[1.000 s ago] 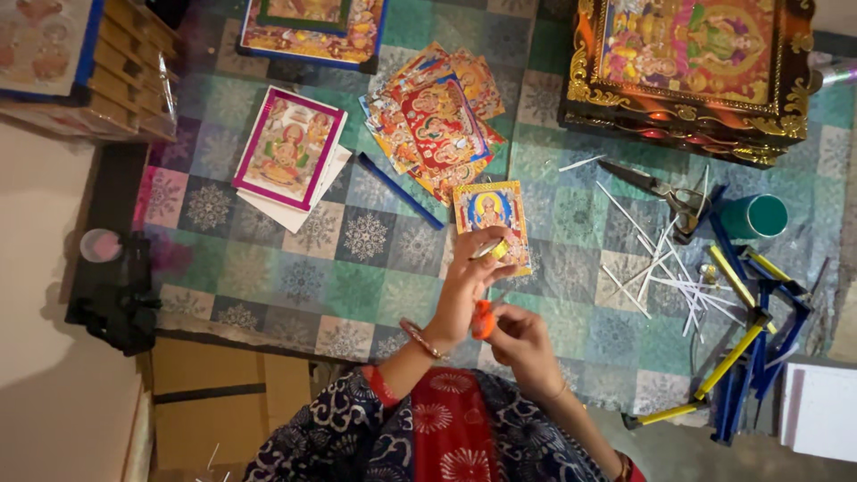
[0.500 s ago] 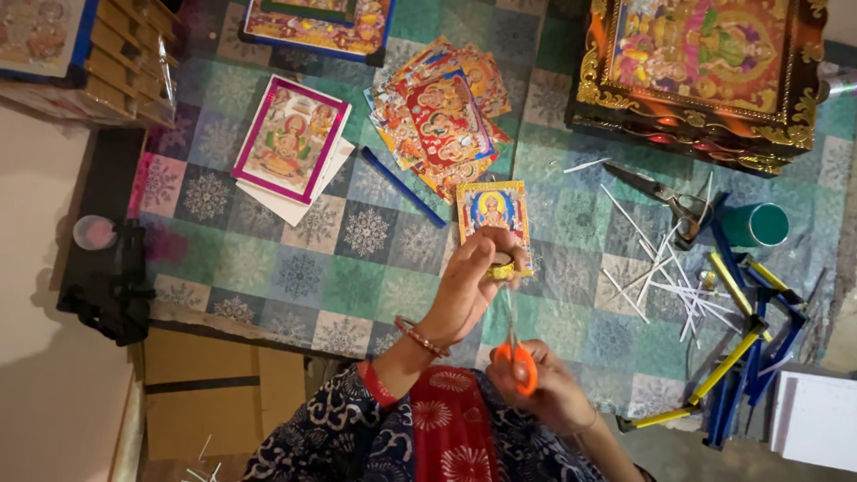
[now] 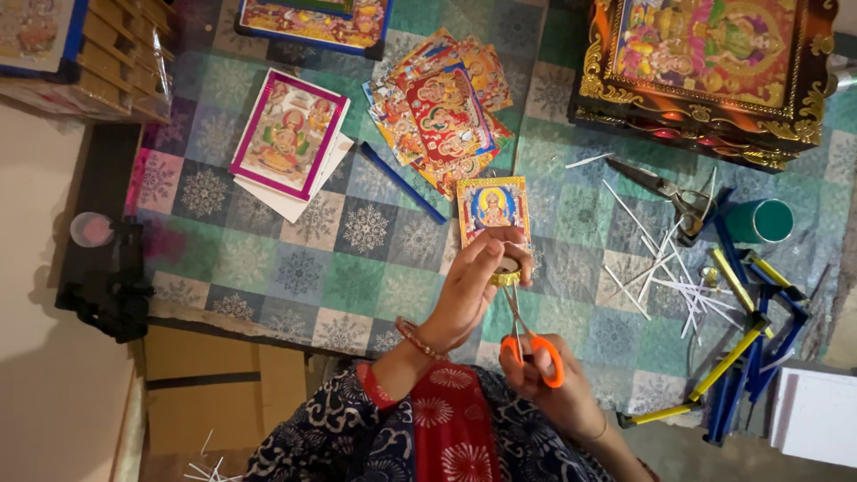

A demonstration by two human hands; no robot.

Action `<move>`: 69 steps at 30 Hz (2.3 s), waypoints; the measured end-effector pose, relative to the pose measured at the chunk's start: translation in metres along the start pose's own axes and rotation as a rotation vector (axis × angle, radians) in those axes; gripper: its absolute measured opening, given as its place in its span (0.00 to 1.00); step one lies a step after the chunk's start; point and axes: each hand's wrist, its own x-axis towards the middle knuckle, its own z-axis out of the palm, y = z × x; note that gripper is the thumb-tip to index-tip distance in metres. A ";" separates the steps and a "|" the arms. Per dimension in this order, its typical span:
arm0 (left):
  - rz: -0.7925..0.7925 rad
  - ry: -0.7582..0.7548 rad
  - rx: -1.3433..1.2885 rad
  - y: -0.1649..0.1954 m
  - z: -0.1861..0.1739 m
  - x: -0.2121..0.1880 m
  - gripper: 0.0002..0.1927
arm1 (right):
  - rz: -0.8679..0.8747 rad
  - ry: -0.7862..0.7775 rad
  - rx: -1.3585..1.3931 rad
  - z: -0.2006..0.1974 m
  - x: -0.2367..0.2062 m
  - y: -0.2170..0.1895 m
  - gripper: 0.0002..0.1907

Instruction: The person applies a gold decorative trim around the edge of a small printed card, pressing and folding the trim along the border by hand. They use scissors to cut the trim, then continue pressing it into place around the card edges.

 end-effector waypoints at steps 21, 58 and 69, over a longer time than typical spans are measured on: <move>0.023 -0.081 0.191 0.027 0.007 -0.007 0.18 | -0.026 0.020 0.019 0.016 -0.020 -0.007 0.22; -0.433 -0.093 -0.736 0.010 0.032 -0.021 0.23 | -0.227 0.095 -0.670 0.017 -0.023 -0.005 0.16; -0.160 -0.033 -0.382 0.012 0.038 -0.021 0.24 | -0.208 -0.138 -0.385 0.017 -0.029 -0.019 0.41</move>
